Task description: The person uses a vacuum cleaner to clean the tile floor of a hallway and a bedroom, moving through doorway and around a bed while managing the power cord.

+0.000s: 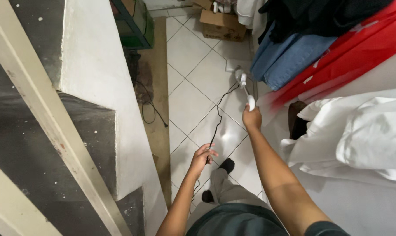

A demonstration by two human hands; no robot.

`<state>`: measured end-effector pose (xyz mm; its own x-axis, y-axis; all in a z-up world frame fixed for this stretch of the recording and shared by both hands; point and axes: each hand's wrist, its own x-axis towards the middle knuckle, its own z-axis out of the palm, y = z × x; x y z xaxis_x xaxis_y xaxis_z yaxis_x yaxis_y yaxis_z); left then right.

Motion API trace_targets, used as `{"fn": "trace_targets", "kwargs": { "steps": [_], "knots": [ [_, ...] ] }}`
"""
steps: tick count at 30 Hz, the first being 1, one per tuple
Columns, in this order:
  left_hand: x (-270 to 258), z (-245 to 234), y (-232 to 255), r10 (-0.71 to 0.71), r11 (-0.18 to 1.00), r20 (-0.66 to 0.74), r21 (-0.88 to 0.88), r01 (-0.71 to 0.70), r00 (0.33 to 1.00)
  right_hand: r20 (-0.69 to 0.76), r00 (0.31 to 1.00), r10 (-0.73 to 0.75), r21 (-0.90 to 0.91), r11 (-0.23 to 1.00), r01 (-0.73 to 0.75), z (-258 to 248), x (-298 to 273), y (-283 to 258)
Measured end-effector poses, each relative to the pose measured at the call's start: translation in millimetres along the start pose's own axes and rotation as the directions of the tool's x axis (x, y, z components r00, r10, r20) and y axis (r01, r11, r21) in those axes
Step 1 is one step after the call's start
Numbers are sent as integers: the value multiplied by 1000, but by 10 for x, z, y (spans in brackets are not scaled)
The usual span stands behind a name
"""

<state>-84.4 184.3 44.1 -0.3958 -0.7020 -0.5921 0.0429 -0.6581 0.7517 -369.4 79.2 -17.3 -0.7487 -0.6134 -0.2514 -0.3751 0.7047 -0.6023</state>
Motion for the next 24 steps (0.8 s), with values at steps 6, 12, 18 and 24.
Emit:
{"fn": "trace_targets", "kwargs": {
  "steps": [6, 12, 18, 24],
  "knots": [
    [-148, 59, 105, 4, 1000, 29, 0, -4, 1000, 45, 996, 74, 17, 997, -75, -5, -38, 206],
    [-714, 79, 59, -51, 999, 140, 3, 51, 989, 89, 986, 139, -187, 975, -120, -595, -1033, 787],
    [-1060, -76, -461, -100, 995, 179, 49, 92, 979, 70, 988, 140, -263, 958, -117, -1257, -2332, 1535],
    [-1351, -242, -1035, -111, 990, 196, 103, 92, 974, 82, 976, 203, -323, 932, -167, -1968, -3444, 2063]
  ]
}}
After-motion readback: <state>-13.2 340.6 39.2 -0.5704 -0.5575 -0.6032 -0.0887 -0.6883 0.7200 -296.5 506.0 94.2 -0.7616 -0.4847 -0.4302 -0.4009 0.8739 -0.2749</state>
